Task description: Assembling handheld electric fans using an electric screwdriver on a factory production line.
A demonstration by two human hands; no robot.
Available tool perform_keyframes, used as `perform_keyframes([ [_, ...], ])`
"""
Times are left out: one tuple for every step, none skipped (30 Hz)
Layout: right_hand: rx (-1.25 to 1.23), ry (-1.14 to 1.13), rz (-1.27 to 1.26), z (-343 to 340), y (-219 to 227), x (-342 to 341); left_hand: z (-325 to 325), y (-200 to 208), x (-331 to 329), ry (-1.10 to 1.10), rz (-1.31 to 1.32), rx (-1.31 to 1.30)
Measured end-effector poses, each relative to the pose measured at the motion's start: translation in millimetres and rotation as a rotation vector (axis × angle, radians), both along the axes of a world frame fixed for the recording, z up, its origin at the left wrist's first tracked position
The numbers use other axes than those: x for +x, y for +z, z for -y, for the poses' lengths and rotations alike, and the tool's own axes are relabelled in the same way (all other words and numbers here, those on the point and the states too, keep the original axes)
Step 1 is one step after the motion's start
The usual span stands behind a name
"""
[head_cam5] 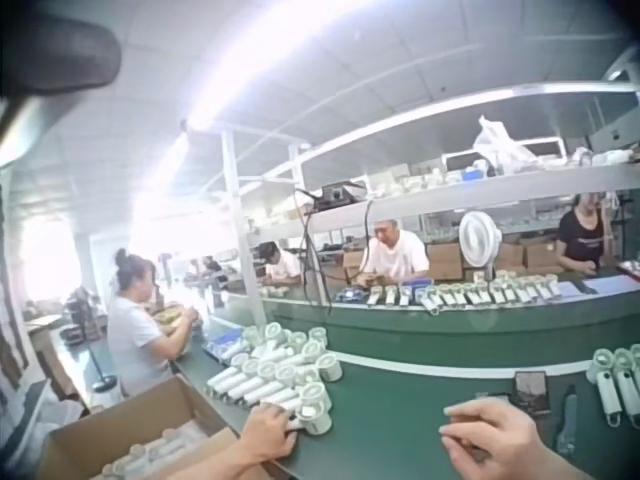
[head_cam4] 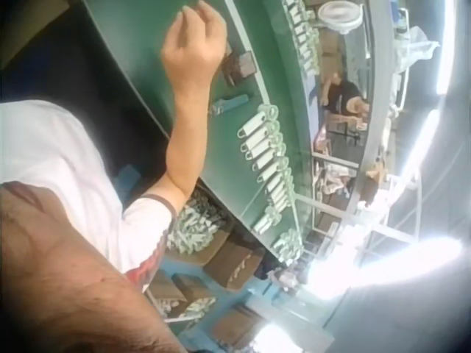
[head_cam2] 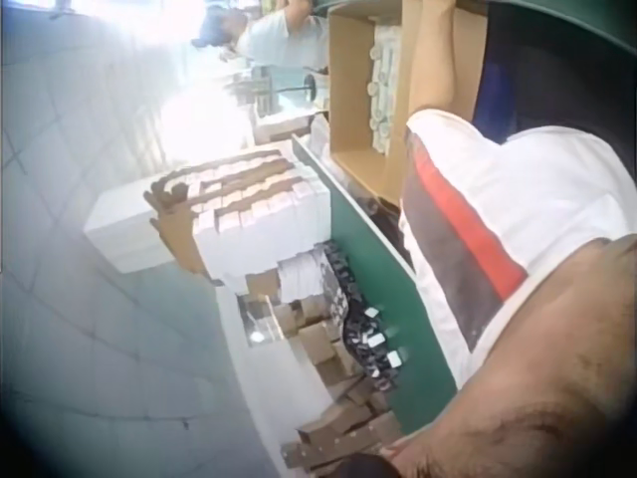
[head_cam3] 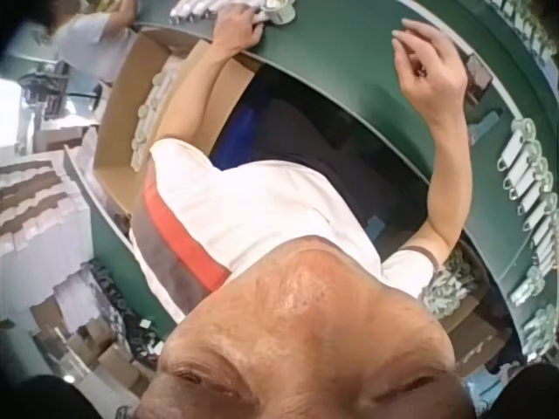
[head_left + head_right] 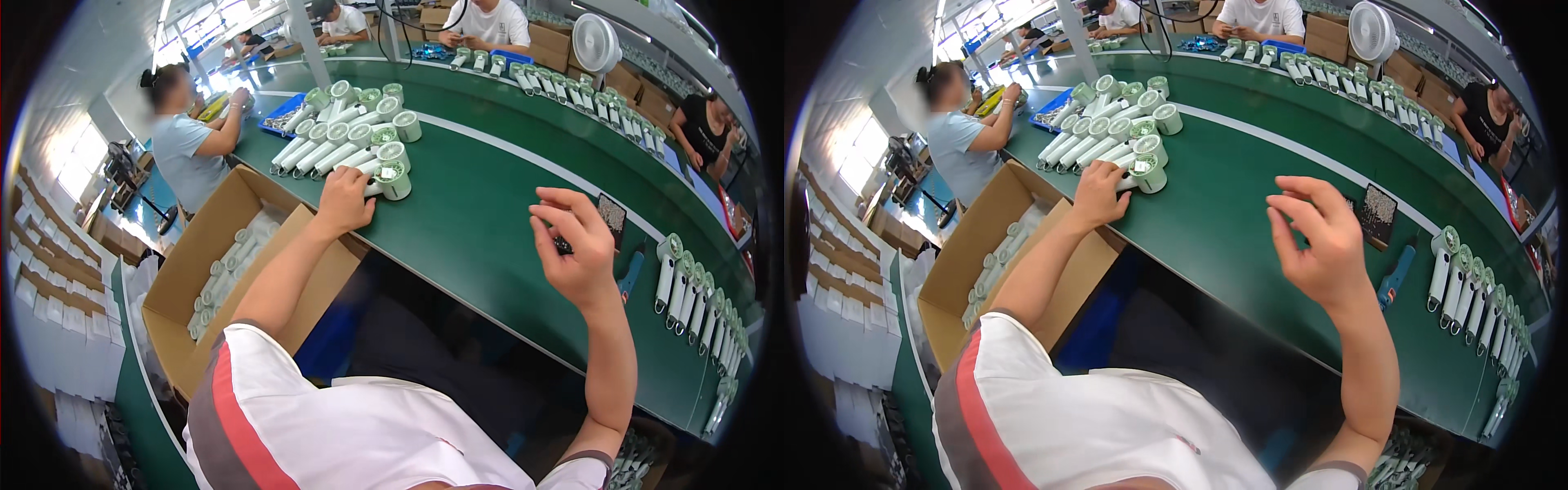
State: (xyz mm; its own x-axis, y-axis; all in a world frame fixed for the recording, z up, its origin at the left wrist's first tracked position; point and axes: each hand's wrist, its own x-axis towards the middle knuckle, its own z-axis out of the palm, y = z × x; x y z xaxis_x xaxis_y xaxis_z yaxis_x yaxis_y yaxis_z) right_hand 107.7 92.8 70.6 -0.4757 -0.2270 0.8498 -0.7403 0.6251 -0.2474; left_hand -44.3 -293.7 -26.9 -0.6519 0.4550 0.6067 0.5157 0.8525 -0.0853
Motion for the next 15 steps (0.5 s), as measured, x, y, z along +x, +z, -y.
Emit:
perform_keyframes([
  [0.012, 0.026, 0.014, 5.1, -1.0, 0.9, -0.5, 1.4, -1.9, -0.005, 0.008, 0.001],
  [0.024, 0.052, 0.029, 9.5, -2.9, 2.0, 0.0, 3.7, -4.5, 0.012, 0.021, -0.031],
  [0.025, 0.061, 0.05, 13.2, -8.5, 4.9, 0.6, 5.3, -5.5, 0.029, 0.035, -0.064],
  [0.016, 0.058, 0.089, 18.1, -14.1, 9.0, 0.1, 8.7, -4.6, 0.025, 0.043, -0.063],
  [0.005, 0.059, 0.119, 23.5, -19.9, 13.7, -0.4, 12.5, -2.4, 0.026, 0.107, -0.039],
  [-0.007, 0.06, 0.15, 29.7, -27.0, 18.8, 0.3, 12.3, -1.0, 0.028, 0.173, -0.015],
  [-0.056, 0.055, 0.184, 35.7, -37.8, 24.8, -0.5, 8.1, -2.1, -0.008, 0.116, 0.043],
  [-0.122, 0.063, 0.236, 43.0, -49.1, 29.3, -9.4, 13.0, 1.3, -0.022, 0.127, 0.04],
  [-0.178, 0.071, 0.274, 50.2, -62.9, 30.1, -19.4, 17.8, 4.8, 0.006, 0.354, 0.289],
  [-0.235, 0.071, 0.313, 56.5, -75.5, 32.0, -35.4, 25.2, 10.7, 0.033, 0.589, 0.536],
  [-0.243, 0.048, 0.328, 66.1, -83.4, 32.7, -53.4, 30.1, 14.2, -0.051, 0.634, 0.645],
  [-0.38, 0.045, 0.446, 77.3, -88.7, 32.1, -74.6, 34.8, 18.0, -0.072, 0.663, 0.634],
  [-0.522, 0.043, 0.562, 88.3, -93.9, 31.7, -95.4, 39.4, 24.9, -0.239, 0.881, 0.963],
  [-0.536, 0.012, 0.576, 98.7, -97.7, 30.7, -115.9, 46.3, 33.8, -0.402, 1.096, 1.297],
  [-0.661, 0.01, 0.547, 109.1, -101.3, 26.7, -133.6, 54.8, 44.1, -0.43, 1.143, 1.366],
])
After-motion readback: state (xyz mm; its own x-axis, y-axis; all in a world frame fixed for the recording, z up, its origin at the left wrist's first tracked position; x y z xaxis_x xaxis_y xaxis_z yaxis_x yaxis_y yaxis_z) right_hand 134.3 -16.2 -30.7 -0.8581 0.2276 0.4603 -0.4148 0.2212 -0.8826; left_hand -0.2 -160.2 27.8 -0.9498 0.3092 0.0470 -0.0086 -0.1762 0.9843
